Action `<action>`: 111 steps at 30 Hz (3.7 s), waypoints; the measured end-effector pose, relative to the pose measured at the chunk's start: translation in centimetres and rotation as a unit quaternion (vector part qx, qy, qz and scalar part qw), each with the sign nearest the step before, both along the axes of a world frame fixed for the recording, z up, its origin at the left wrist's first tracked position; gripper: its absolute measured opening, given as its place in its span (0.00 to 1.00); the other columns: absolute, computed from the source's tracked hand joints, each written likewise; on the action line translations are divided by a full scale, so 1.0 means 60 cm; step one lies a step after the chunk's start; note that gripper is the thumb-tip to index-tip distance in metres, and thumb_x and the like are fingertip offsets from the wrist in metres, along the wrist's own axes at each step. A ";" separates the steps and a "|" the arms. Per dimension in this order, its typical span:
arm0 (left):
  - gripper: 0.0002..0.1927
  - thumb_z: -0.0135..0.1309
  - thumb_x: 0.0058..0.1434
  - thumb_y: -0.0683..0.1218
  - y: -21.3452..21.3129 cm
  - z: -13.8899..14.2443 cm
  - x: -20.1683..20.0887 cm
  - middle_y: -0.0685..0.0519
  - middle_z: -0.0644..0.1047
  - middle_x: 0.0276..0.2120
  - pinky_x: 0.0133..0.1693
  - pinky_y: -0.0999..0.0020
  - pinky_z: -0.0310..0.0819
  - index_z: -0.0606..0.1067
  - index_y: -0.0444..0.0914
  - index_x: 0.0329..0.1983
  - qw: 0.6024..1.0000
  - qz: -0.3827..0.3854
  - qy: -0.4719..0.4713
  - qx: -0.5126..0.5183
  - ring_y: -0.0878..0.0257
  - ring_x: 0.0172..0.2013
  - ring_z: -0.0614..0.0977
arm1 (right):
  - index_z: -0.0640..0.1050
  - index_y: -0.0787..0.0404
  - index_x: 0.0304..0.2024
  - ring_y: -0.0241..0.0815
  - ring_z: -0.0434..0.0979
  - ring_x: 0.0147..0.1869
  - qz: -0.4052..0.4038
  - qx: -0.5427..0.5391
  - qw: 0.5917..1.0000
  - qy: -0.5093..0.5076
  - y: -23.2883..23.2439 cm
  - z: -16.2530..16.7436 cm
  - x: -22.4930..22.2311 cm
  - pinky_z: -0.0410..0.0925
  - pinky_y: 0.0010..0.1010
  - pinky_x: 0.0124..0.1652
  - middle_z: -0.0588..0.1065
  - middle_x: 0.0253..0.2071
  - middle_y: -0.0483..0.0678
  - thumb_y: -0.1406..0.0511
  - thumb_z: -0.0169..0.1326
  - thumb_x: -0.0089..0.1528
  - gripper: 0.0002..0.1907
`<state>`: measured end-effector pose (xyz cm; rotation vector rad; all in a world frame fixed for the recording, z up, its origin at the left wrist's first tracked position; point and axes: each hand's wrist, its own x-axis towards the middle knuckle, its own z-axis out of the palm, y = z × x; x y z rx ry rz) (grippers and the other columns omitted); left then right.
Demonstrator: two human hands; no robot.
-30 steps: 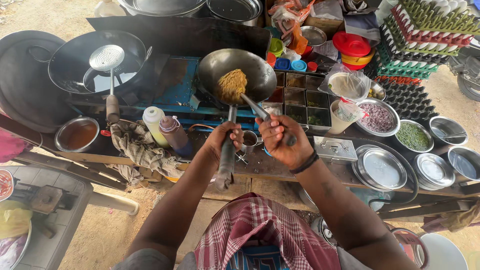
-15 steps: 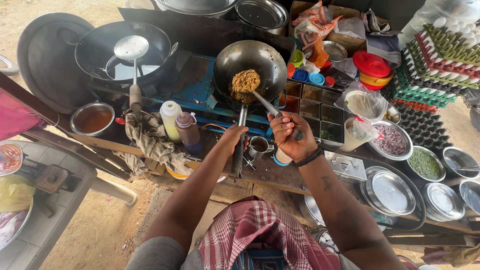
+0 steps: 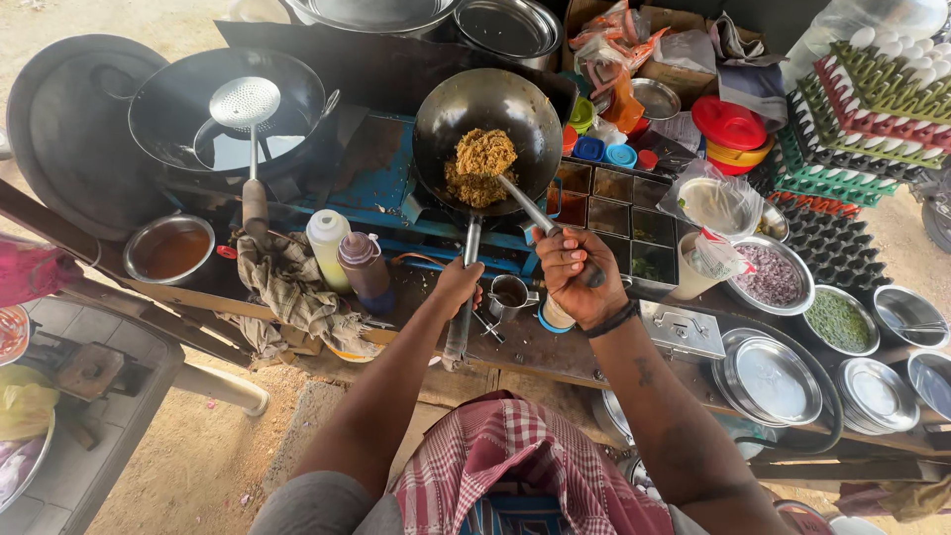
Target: The person fries a round flatbread in a pan on a gas stove, lifts it out with a spatula and sets it on paper, then stir-fries noodles in a wok, adding liquid from a squeeze bottle and chopped vegetables from bowls while tossing the wok and stirring with a ladle. At the end the person wipes the counter with a cloth and a hand covers the camera.
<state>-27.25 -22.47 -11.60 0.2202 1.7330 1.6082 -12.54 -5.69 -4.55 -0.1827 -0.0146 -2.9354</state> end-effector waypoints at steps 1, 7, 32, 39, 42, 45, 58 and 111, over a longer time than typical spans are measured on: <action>0.17 0.50 0.65 0.51 0.000 0.000 0.000 0.50 0.73 0.24 0.22 0.62 0.73 0.65 0.37 0.51 1.000 -0.003 0.002 -0.001 0.62 0.19 0.75 | 0.63 0.80 0.59 0.34 0.75 0.31 -0.005 0.003 1.000 0.000 0.000 0.002 0.005 0.74 0.22 0.32 0.70 0.33 0.46 0.69 0.48 0.69 0.21; 0.17 0.50 0.65 0.50 0.013 -0.002 -0.005 0.49 0.73 0.24 0.22 0.61 0.71 0.65 0.36 0.51 0.999 0.011 -0.006 -0.038 0.61 0.20 0.75 | 0.61 0.78 0.60 0.34 0.74 0.30 -0.018 -0.024 1.000 0.001 0.005 0.030 0.039 0.73 0.21 0.30 0.69 0.33 0.46 0.70 0.48 0.69 0.22; 0.15 0.55 0.55 0.41 0.090 0.011 0.088 0.51 0.73 0.25 0.21 0.67 0.71 0.67 0.35 0.44 0.976 -0.144 -0.068 0.148 0.64 0.20 0.75 | 0.69 0.71 0.57 0.30 0.69 0.30 -0.288 0.235 0.910 -0.183 0.384 -0.073 0.362 0.65 0.22 0.29 0.68 0.31 0.41 0.67 0.51 0.68 0.18; 0.15 0.53 0.55 0.39 0.032 -0.020 0.052 0.49 0.73 0.25 0.20 0.66 0.71 0.67 0.34 0.45 0.993 -0.097 0.017 0.060 0.63 0.20 0.75 | 0.66 0.75 0.52 0.56 0.77 0.32 -0.224 0.747 0.431 -0.453 0.381 -0.212 0.334 0.68 0.47 0.31 0.72 0.32 0.53 0.63 0.57 0.64 0.23; 0.16 0.52 0.55 0.39 0.024 -0.037 0.040 0.50 0.73 0.25 0.20 0.66 0.70 0.67 0.36 0.46 0.998 -0.050 -0.009 0.040 0.63 0.20 0.75 | 0.69 0.65 0.55 0.65 0.79 0.43 -0.194 0.902 0.113 -0.369 0.368 -0.235 0.336 0.69 0.54 0.41 0.78 0.40 0.60 0.60 0.60 0.61 0.24; 0.15 0.52 0.55 0.39 0.029 -0.054 0.027 0.50 0.73 0.26 0.21 0.65 0.70 0.67 0.35 0.47 0.996 -0.024 -0.035 0.075 0.63 0.20 0.74 | 0.65 0.58 0.66 0.68 0.78 0.46 -0.205 0.869 0.131 -0.430 0.364 -0.234 0.341 0.69 0.56 0.45 0.79 0.41 0.63 0.63 0.56 0.61 0.31; 0.19 0.58 0.62 0.56 0.032 -0.084 -0.015 0.51 0.73 0.30 0.34 0.64 0.75 0.69 0.37 0.42 0.853 -0.041 -0.365 0.371 0.61 0.29 0.75 | 0.64 0.60 0.68 0.33 0.70 0.22 -0.271 0.809 0.489 -0.184 0.104 -0.082 0.162 0.66 0.27 0.23 0.72 0.28 0.44 0.64 0.53 0.66 0.28; 0.17 0.57 0.55 0.42 0.572 0.081 0.126 0.50 0.75 0.24 0.21 0.64 0.74 0.65 0.37 0.45 0.945 -0.300 0.112 0.074 0.64 0.19 0.77 | 0.63 0.50 0.75 0.34 0.67 0.24 -0.366 0.760 0.432 -0.318 0.517 -0.168 0.387 0.66 0.30 0.28 0.73 0.29 0.45 0.65 0.56 0.64 0.36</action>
